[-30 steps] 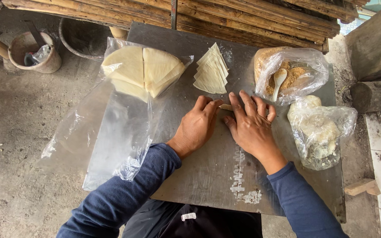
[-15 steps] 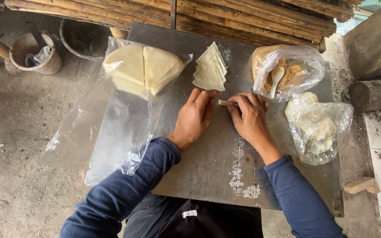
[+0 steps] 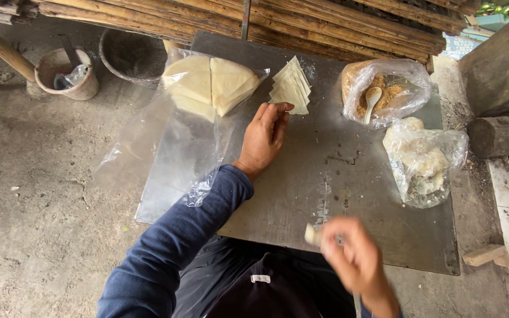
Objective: The person repeatedly folds thin triangular wrappers, scoops a brown granular filling with a small spoon, and seals each wrapper into a small packet. The finished packets are stacked on the metal table.
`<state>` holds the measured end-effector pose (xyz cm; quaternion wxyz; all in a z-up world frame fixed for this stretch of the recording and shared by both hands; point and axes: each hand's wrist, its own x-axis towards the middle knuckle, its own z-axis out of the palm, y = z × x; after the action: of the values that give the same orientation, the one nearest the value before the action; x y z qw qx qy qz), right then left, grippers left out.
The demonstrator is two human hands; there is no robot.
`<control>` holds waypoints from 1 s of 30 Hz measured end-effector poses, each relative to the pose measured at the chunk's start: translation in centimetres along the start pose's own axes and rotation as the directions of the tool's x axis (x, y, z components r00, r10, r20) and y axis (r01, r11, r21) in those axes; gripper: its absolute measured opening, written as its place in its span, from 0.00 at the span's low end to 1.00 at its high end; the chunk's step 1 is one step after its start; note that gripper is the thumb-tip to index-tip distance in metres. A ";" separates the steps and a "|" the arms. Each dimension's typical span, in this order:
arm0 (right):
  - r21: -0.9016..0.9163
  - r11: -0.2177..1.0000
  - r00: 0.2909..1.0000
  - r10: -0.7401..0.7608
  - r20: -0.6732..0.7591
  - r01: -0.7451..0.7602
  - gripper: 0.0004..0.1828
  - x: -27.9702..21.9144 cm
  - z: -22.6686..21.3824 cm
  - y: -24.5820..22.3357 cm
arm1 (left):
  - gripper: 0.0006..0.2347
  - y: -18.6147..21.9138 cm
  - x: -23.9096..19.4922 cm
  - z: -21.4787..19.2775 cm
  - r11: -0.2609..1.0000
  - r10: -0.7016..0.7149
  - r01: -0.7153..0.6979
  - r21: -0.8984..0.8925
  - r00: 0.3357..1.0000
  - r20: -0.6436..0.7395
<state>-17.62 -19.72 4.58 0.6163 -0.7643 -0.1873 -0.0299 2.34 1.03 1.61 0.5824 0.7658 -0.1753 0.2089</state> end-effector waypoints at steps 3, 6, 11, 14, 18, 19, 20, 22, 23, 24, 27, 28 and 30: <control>-0.163 0.969 0.945 0.224 0.239 -0.188 0.05 -5.2 2.3 0.1 | 0.09 0.0 -0.3 0.0 1.000 0.006 -0.005 0.014 1.000 -0.005; -0.253 0.945 0.883 0.291 0.369 -0.206 0.08 -7.3 5.4 5.6 | 0.09 0.0 -0.5 0.2 1.000 0.028 -0.028 0.014 1.000 0.010; -0.618 0.777 0.973 0.215 0.079 -0.121 0.13 -7.3 6.9 20.7 | 0.08 -0.1 -0.6 0.0 0.998 0.067 -0.067 0.003 0.998 -0.008; -0.727 0.681 0.992 0.127 -0.006 -0.091 0.18 -6.5 7.0 28.3 | 0.09 -0.1 -1.0 -0.4 0.999 0.040 -0.040 0.003 0.999 0.024; -0.691 0.719 0.997 0.044 -0.062 -0.074 0.20 -7.2 6.2 30.1 | 0.09 0.3 -1.0 -0.7 1.000 0.023 -0.024 0.012 0.999 0.032; -0.661 0.723 0.978 0.185 -0.094 -0.200 0.17 -7.9 5.8 29.6 | 0.09 0.2 -1.0 -0.7 0.999 0.033 -0.033 0.013 0.999 0.035; -0.627 0.707 0.938 0.325 -0.121 -0.326 0.15 -8.4 5.5 28.3 | 0.09 0.2 -0.8 -0.8 0.999 0.043 -0.044 0.013 0.998 0.040; -0.574 0.749 0.934 0.349 -0.082 -0.331 0.15 -9.1 5.1 24.2 | 0.09 0.1 -0.8 -0.7 0.999 0.042 -0.043 0.015 0.998 0.044; -0.546 0.769 0.931 0.358 -0.062 -0.333 0.16 -9.1 4.9 21.7 | 0.09 0.2 -0.8 -0.6 0.999 0.032 -0.032 0.018 0.999 0.042; -0.462 0.782 0.883 0.469 -0.005 -0.418 0.15 -9.0 4.8 19.0 | 0.09 0.1 -0.8 -0.6 1.000 0.020 -0.020 0.020 0.999 0.039; -0.420 0.735 0.685 0.665 0.296 -0.532 0.14 -7.8 3.8 10.5 | 0.10 -0.3 -0.9 -0.3 0.997 -0.050 0.052 -0.058 0.998 0.035; -0.428 0.790 0.703 0.598 0.384 -0.438 0.14 -7.3 3.2 7.8 | 0.12 -0.5 -0.9 -0.3 0.996 -0.049 0.051 -0.075 0.999 0.022; -0.414 0.881 0.734 0.436 0.520 -0.230 0.14 -5.7 2.1 3.6 | 0.14 -1.1 -0.6 -0.1 0.993 -0.046 0.045 -0.112 0.999 -0.006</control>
<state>-22.15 -19.80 -0.89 0.3863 -0.8448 -0.2229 0.2957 2.40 1.41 0.37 0.6299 0.7348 -0.1665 0.1887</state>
